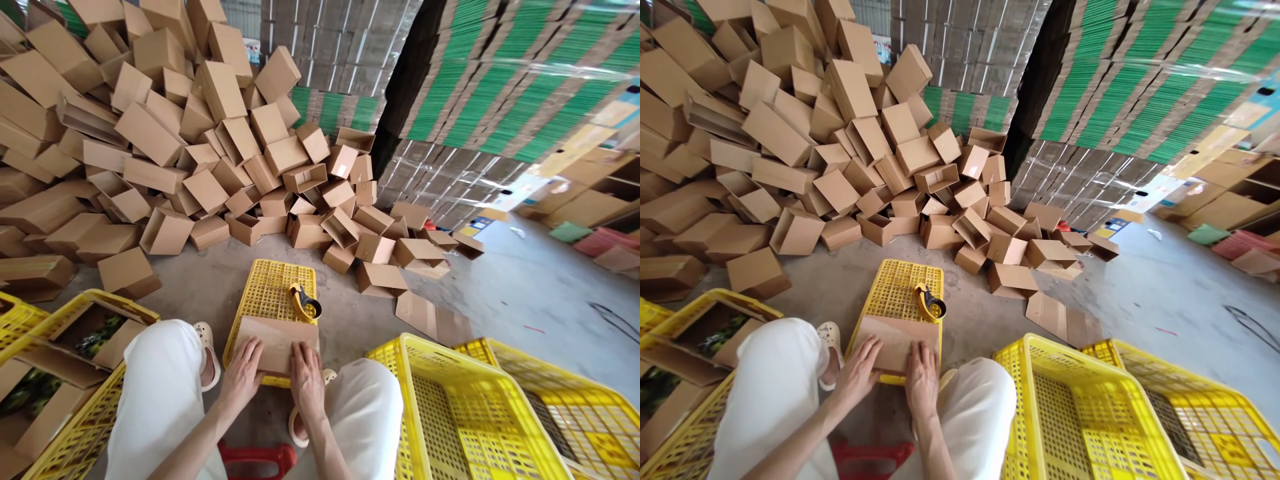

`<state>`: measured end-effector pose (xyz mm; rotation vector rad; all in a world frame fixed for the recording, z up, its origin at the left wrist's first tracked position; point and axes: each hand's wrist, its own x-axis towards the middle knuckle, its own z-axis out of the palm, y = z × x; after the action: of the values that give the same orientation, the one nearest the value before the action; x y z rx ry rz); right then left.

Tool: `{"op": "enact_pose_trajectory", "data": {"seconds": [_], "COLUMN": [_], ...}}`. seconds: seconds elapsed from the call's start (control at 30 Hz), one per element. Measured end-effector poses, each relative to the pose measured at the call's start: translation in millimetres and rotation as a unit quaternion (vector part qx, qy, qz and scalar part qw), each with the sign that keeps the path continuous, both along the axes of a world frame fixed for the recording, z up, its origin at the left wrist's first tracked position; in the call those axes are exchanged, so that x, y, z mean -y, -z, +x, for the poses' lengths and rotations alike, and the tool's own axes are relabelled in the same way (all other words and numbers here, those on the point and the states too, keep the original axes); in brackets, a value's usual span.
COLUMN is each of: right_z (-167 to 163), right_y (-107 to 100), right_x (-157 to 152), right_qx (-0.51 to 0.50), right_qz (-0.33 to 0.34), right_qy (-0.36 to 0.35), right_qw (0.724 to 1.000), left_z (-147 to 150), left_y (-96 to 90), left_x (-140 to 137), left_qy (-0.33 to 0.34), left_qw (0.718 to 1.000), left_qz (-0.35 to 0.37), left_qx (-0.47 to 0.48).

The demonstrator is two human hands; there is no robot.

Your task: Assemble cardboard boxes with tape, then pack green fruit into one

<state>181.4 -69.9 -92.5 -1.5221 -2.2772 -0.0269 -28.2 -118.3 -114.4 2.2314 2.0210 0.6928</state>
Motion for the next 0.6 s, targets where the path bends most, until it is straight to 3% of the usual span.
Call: {"op": "enact_pose_trajectory", "data": {"seconds": [0.2,0.3,0.47,0.6], "right_z": [26.0,14.1,-25.7,-35.4], "right_y": [16.9,24.9,26.7,21.3], "right_x": [7.3,16.1,21.9,13.6], "right_qx": [0.027,0.024,0.005,-0.016], "right_qz": [0.028,0.038,0.025,-0.010], "right_qy": [0.055,0.059,0.000,-0.011], "right_qw": [0.998,0.997,1.000,1.000], "left_z": [-12.8,0.2,30.2,30.9], "left_y": [13.0,15.7,4.9,-2.4], "left_x": [9.0,10.3,1.4,-6.3], "left_qy": [-0.031,-0.052,-0.061,-0.043], "left_qw": [0.999,0.998,0.997,0.998], "left_qz": [0.027,0.037,0.024,-0.007], "left_qx": [-0.010,-0.026,-0.049,-0.038]}}
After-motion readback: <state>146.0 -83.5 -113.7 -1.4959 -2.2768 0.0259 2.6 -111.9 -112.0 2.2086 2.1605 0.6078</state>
